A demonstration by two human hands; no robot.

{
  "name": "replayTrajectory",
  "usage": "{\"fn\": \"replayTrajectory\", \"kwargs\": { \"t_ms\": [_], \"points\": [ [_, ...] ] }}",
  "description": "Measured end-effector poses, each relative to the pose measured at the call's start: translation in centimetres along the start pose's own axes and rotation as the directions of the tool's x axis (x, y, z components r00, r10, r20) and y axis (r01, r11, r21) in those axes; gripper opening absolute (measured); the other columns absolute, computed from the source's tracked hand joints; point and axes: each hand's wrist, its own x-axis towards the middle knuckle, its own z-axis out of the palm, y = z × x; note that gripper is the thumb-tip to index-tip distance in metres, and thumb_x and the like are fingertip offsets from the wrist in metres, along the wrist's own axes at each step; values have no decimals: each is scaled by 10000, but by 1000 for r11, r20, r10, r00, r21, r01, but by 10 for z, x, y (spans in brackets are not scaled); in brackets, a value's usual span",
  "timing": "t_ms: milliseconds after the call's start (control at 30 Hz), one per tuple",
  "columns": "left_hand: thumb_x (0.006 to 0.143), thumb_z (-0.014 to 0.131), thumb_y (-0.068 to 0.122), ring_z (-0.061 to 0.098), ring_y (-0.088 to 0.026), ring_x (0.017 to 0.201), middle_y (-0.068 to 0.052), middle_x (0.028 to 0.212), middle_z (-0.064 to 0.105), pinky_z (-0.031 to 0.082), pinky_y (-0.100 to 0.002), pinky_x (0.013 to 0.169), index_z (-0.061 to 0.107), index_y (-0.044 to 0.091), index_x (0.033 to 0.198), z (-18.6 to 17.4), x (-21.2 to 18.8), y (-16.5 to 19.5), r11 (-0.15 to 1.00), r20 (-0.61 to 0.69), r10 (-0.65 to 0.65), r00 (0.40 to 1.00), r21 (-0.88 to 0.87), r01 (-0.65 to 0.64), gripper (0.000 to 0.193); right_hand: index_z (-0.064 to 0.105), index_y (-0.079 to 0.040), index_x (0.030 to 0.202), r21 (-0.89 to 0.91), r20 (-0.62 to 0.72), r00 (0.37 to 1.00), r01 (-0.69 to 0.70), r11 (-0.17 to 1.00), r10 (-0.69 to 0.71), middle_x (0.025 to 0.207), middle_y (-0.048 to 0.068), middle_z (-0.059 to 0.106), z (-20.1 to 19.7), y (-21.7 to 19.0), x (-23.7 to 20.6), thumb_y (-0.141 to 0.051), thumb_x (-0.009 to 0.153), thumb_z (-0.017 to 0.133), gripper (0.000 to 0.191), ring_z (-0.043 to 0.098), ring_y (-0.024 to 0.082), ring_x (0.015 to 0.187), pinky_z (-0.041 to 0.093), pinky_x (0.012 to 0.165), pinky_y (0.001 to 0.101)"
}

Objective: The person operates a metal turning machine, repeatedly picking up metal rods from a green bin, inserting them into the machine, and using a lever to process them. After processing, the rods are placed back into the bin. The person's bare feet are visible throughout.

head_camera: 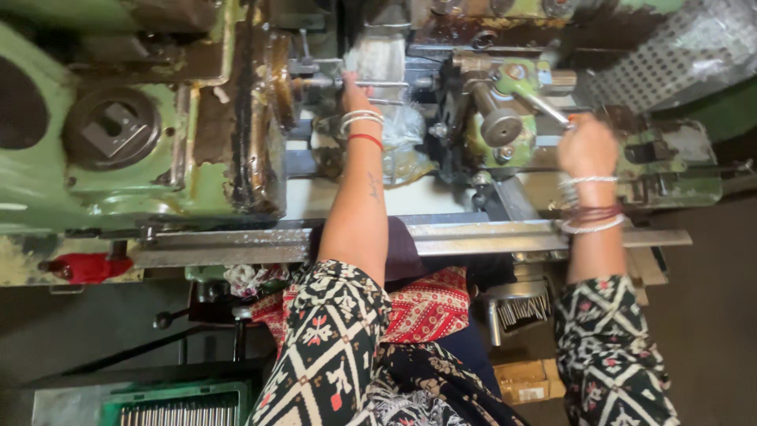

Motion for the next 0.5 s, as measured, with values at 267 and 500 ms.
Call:
{"fn": "replayTrajectory", "kwargs": {
  "t_ms": [267,500],
  "points": [
    [959,635,486,586,-196,1067,-88,1242,635,488,-335,931,670,39,1224,-4,5,-4,998,44,-40,998,-55,43,520,622,-39,1172,78,-15,999,41,996,-39,1065,301,614,2,0,-31,-161,1049,555,186,610,546,927,472,780,631],
    [993,622,489,576,-220,1075,-140,1231,607,499,-329,991,667,12,1236,-1,-4,0,998,-12,-67,998,-22,66,537,620,-22,1296,273,-136,951,305,913,-277,1265,301,576,-7,23,-12,-12,1002,532,307,578,500,1091,492,939,554]
  ]
}}
